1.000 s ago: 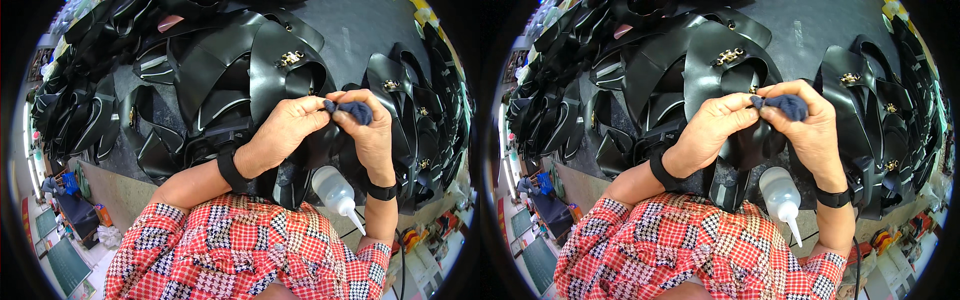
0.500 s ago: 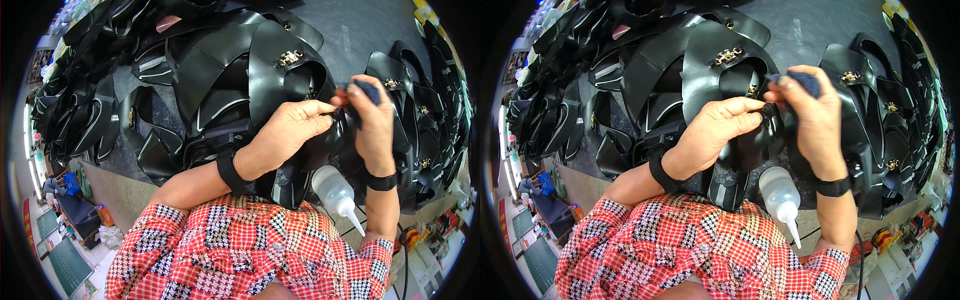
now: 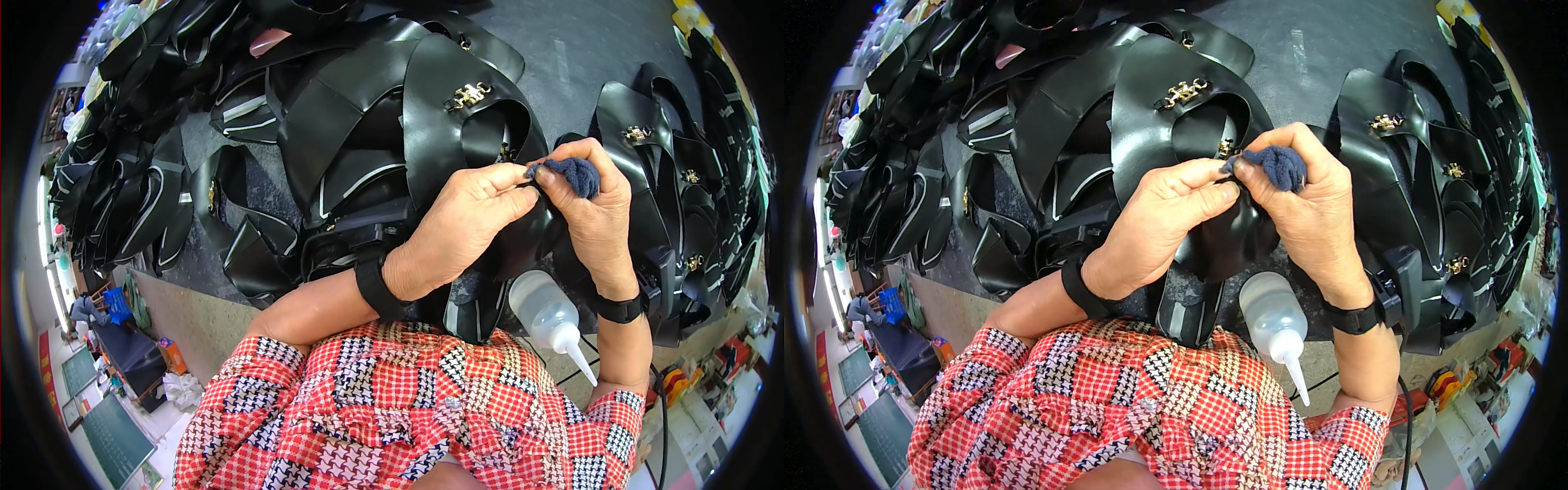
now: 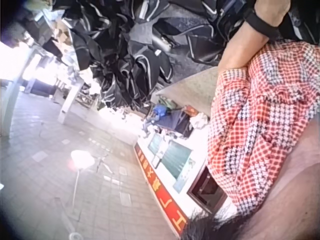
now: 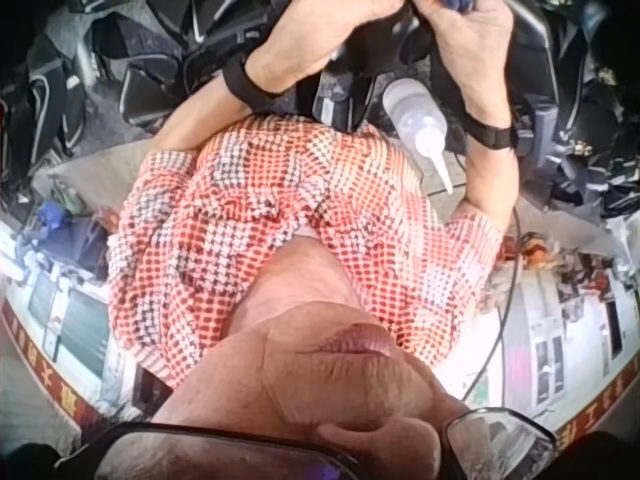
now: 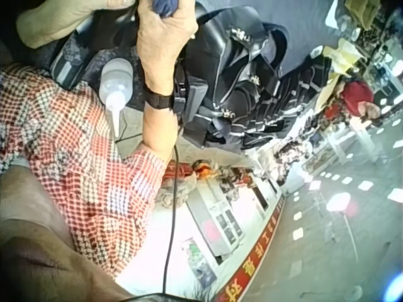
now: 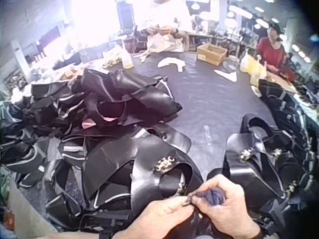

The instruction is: Cleaning and wiping black leather shoe components with a cloth and cleaning solution.

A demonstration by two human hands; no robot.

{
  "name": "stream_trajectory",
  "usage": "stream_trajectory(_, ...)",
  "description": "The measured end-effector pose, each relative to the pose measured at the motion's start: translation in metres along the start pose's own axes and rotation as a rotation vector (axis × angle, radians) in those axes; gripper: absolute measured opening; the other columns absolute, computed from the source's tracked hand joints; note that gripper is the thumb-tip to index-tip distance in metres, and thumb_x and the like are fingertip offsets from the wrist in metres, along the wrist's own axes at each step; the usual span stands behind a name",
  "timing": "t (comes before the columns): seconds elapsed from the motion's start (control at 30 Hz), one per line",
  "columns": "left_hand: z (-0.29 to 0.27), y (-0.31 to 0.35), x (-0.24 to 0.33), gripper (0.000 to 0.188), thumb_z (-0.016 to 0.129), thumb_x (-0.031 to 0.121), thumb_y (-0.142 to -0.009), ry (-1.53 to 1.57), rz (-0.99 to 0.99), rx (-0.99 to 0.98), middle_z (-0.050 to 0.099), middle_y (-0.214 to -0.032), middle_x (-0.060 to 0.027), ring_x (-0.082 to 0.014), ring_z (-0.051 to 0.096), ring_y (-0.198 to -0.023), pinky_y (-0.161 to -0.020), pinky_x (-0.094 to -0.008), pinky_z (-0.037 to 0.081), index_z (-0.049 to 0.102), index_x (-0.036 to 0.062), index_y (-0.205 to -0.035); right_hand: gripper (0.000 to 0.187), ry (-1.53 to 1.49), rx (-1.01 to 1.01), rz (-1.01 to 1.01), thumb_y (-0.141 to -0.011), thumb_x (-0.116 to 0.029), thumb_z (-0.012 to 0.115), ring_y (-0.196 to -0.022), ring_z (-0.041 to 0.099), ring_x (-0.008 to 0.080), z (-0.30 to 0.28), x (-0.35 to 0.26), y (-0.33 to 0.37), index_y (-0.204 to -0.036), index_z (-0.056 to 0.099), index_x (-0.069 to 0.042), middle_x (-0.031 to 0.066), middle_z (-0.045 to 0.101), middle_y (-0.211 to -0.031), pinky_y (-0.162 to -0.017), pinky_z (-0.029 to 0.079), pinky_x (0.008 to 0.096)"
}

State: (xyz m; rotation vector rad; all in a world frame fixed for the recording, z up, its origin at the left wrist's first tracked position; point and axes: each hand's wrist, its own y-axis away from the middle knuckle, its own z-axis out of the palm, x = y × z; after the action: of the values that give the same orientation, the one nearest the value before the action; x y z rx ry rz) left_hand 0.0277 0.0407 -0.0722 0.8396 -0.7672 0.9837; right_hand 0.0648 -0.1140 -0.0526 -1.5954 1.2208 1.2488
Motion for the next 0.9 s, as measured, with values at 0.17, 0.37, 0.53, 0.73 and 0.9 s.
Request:
stream_trajectory(0.17, 0.002, 0.0, 0.003, 0.024, 0.051, 0.008, -0.088, -0.018, -0.012, -0.018, 0.056, -0.088, 0.0035, -0.0016, 0.048, -0.079, -0.073, -0.0169, 0.039, 0.055, -0.0036, -0.108, 0.01, -0.074, 0.073, 0.06, -0.079, -0.006, 0.064, -0.064, 0.047, 0.0027, 0.007, -0.003, -0.001, -0.085, 0.056, -0.003, -0.003, 0.055, -0.071, -0.057, 0.039, 0.017)
stream_trajectory(0.37, -0.002, -0.002, 0.006, 0.024, 0.051, 0.008, -0.088, 0.055, 0.0, -0.021, 0.056, -0.089, 0.003, -0.002, 0.048, -0.081, -0.074, -0.0175, 0.039, 0.055, -0.003, -0.109, 0.012, -0.485, 0.127, 0.28, -0.08, -0.005, 0.061, -0.077, 0.061, 0.0148, -0.008, -0.007, -0.01, -0.089, 0.055, 0.0, 0.0093, 0.063, -0.085, -0.073, 0.048, 0.0262)
stream_trajectory(0.53, -0.006, -0.004, 0.006, 0.024, 0.051, 0.008, -0.088, -0.03, -0.001, -0.025, 0.057, -0.089, 0.0028, -0.0023, 0.048, -0.083, -0.076, -0.018, 0.039, 0.056, -0.0029, -0.108, 0.016, -0.228, -0.1, 0.044, -0.074, 0.0, 0.065, -0.087, 0.056, 0.0109, -0.01, -0.009, -0.004, -0.089, 0.059, -0.002, 0.0071, 0.062, -0.093, -0.079, 0.045, 0.0237)
stream_trajectory(0.73, -0.004, -0.002, 0.005, 0.023, 0.05, 0.008, -0.088, -0.007, -0.013, -0.02, 0.056, -0.089, 0.0034, -0.0015, 0.047, -0.081, -0.074, -0.0173, 0.038, 0.056, -0.003, -0.107, 0.012, -0.128, -0.034, 0.068, -0.076, -0.003, 0.066, -0.069, 0.049, 0.0024, 0.001, -0.002, -0.004, -0.085, 0.058, -0.003, -0.0025, 0.057, -0.077, -0.061, 0.041, 0.0167)
stream_trajectory(0.9, -0.002, -0.002, 0.002, 0.022, 0.05, 0.006, -0.088, -0.056, 0.018, 0.007, 0.055, -0.084, 0.0046, -0.0006, 0.046, -0.076, -0.069, -0.0161, 0.038, 0.056, -0.0029, -0.107, 0.01, -0.194, 0.054, 0.039, -0.079, -0.005, 0.063, -0.066, 0.048, 0.0014, 0.008, 0.004, -0.004, -0.085, 0.056, -0.003, -0.004, 0.054, -0.073, -0.057, 0.039, 0.0155)
